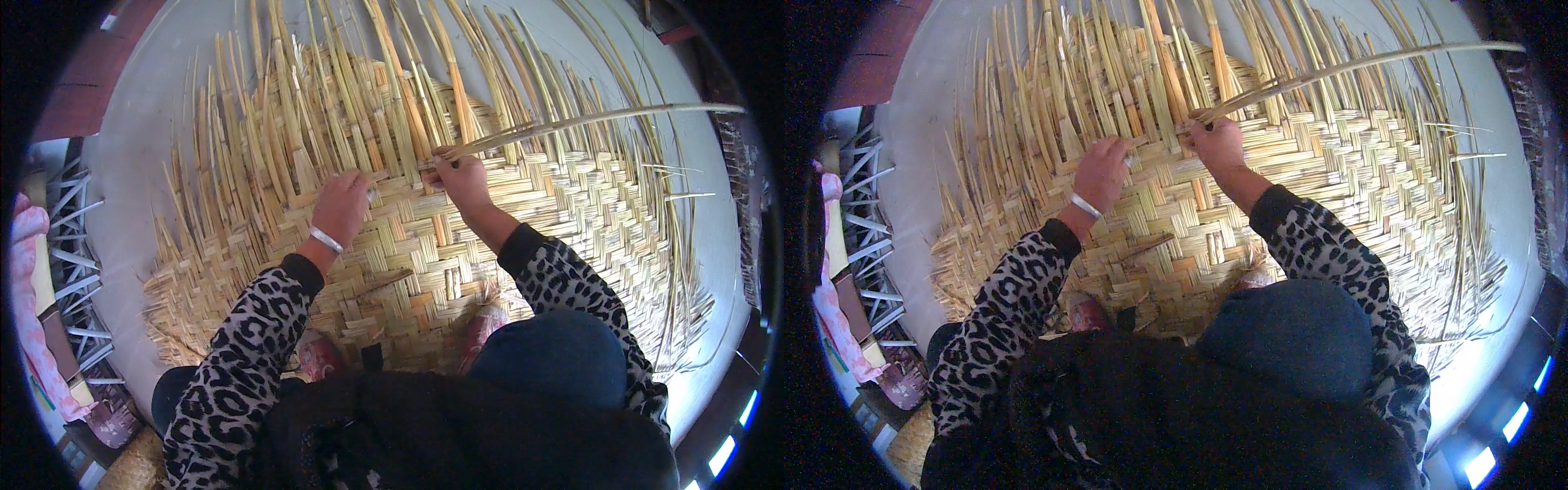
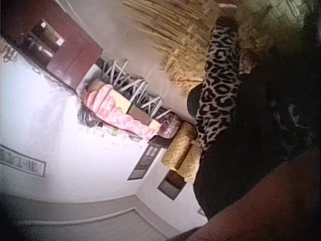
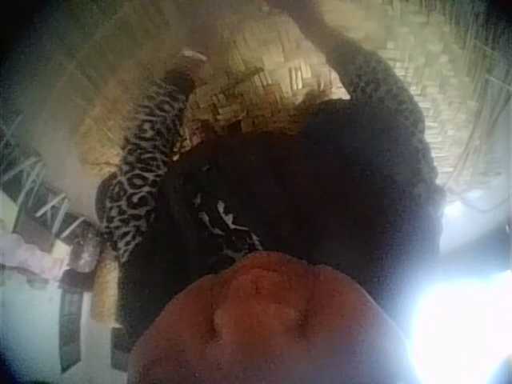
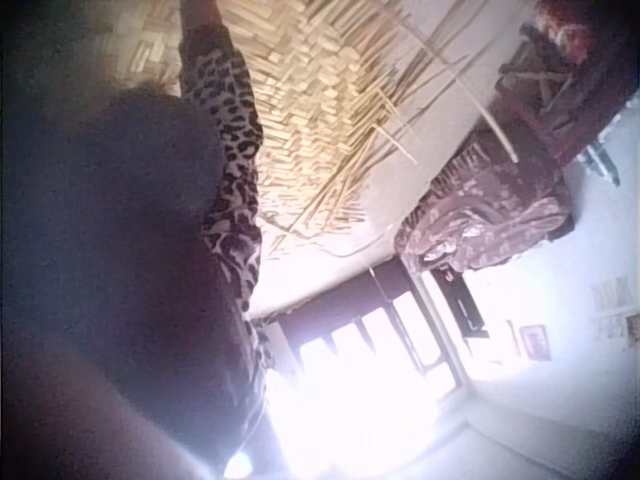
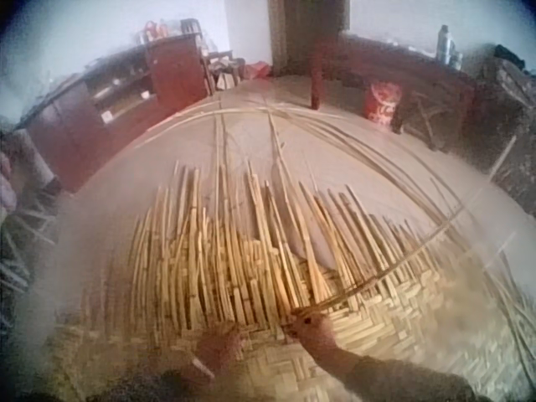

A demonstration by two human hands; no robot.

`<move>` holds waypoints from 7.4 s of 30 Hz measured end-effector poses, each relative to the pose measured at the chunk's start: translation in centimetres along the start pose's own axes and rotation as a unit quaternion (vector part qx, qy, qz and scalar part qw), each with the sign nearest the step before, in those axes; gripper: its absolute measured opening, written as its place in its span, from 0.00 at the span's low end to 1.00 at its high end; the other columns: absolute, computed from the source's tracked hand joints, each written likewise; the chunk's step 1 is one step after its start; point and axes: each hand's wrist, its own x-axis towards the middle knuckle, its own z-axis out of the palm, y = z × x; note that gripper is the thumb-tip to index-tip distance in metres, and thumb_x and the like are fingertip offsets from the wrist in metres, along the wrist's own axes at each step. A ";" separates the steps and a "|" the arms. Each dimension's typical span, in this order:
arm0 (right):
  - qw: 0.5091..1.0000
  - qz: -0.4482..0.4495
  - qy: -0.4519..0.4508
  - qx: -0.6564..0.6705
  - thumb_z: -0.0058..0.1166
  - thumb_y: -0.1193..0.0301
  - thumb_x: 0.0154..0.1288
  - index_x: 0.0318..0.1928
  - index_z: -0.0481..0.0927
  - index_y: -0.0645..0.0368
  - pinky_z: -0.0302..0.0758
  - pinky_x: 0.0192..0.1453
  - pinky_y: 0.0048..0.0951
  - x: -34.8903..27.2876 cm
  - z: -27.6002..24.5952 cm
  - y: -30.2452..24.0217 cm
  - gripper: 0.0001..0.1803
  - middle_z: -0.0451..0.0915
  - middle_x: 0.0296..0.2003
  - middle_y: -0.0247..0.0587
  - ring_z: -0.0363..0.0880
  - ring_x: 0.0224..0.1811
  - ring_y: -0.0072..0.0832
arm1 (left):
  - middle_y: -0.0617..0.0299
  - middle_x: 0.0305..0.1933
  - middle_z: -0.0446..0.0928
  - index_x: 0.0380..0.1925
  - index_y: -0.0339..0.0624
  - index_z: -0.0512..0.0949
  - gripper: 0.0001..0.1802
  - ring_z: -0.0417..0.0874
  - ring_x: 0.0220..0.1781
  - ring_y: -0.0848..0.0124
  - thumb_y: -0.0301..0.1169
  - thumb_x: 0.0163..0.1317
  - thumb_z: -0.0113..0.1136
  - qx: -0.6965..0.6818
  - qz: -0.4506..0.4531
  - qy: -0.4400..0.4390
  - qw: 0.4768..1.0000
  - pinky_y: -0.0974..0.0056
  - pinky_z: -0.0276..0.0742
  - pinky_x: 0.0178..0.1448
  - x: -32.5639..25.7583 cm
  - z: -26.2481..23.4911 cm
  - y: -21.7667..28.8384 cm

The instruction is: The person weaves a large circular mat or basket base using dried palm or bamboo strips. They interlace the strips by hand, adjusting and tightening the weave as they work. Scissors are visible nearby but not used during the clip.

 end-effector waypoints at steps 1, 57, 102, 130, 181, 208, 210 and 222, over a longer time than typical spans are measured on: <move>1.000 0.002 -0.003 0.030 0.52 0.73 0.68 0.46 0.77 0.66 0.82 0.32 0.26 -0.1 -0.1 -0.2 0.10 0.82 0.33 0.42 0.83 0.29 0.25 | 0.57 0.48 0.75 0.49 0.42 0.75 0.20 0.75 0.52 0.56 0.30 0.54 0.60 0.023 0.011 0.005 1.000 0.54 0.72 0.57 -0.4 0.1 0.3; 0.879 -0.207 -0.152 -0.401 0.61 0.59 0.50 0.36 0.83 0.59 0.79 0.42 0.39 11.5 -14.8 -7.0 0.18 0.83 0.33 0.47 0.83 0.35 0.44 | 0.59 0.23 0.80 0.31 0.32 0.80 0.11 0.78 0.25 0.75 0.30 0.52 0.65 -0.343 -0.269 -0.003 0.900 0.68 0.74 0.31 11.1 2.7 8.5; 0.915 0.095 -0.286 -0.269 0.58 0.52 0.57 0.44 0.82 0.61 0.82 0.35 0.28 9.4 -12.1 -10.5 0.25 0.83 0.37 0.39 0.83 0.31 0.28 | 0.61 0.23 0.78 0.30 0.32 0.78 0.11 0.76 0.25 0.77 0.30 0.55 0.64 -0.396 -0.257 -0.024 0.881 0.69 0.73 0.31 11.2 0.8 9.5; 0.949 0.091 -0.294 -0.059 0.62 0.71 0.60 0.46 0.78 0.69 0.77 0.35 0.28 10.1 -13.4 -5.2 0.16 0.82 0.35 0.40 0.80 0.33 0.24 | 0.65 0.23 0.77 0.31 0.31 0.77 0.10 0.74 0.25 0.80 0.28 0.56 0.64 -0.432 -0.269 -0.017 0.861 0.69 0.72 0.30 11.0 2.2 9.2; 0.978 -0.093 -0.186 -0.013 0.61 0.69 0.57 0.46 0.80 0.68 0.75 0.50 0.29 5.2 -13.8 -7.0 0.18 0.82 0.39 0.43 0.80 0.38 0.28 | 0.63 0.35 0.79 0.46 0.33 0.77 0.13 0.81 0.36 0.76 0.26 0.66 0.47 -0.347 -0.103 -0.137 0.922 0.69 0.76 0.39 16.8 6.3 11.6; 0.944 -0.171 0.148 -0.239 0.55 0.72 0.56 0.40 0.82 0.55 0.79 0.41 0.35 1.4 -15.9 -2.0 0.10 0.83 0.30 0.46 0.84 0.33 0.39 | 0.57 0.38 0.83 0.45 0.36 0.80 0.14 0.82 0.40 0.69 0.26 0.58 0.56 -0.336 -0.140 -0.188 0.912 0.65 0.75 0.46 17.8 5.9 12.8; 0.960 -0.143 0.128 -0.203 0.55 0.72 0.57 0.41 0.82 0.55 0.79 0.42 0.34 1.5 -16.4 -2.0 0.10 0.84 0.30 0.45 0.84 0.34 0.37 | 0.53 0.38 0.84 0.45 0.37 0.79 0.15 0.84 0.40 0.65 0.26 0.58 0.57 -0.303 -0.179 -0.175 0.920 0.64 0.76 0.46 16.9 5.5 13.7; 0.982 -0.156 0.058 -0.090 0.50 0.74 0.61 0.49 0.81 0.55 0.78 0.46 0.32 1.3 -18.0 -1.5 0.15 0.84 0.38 0.45 0.84 0.39 0.35 | 0.47 0.52 0.77 0.55 0.39 0.73 0.22 0.79 0.55 0.55 0.20 0.59 0.50 -0.227 0.084 -0.007 0.970 0.60 0.74 0.58 19.9 6.4 19.6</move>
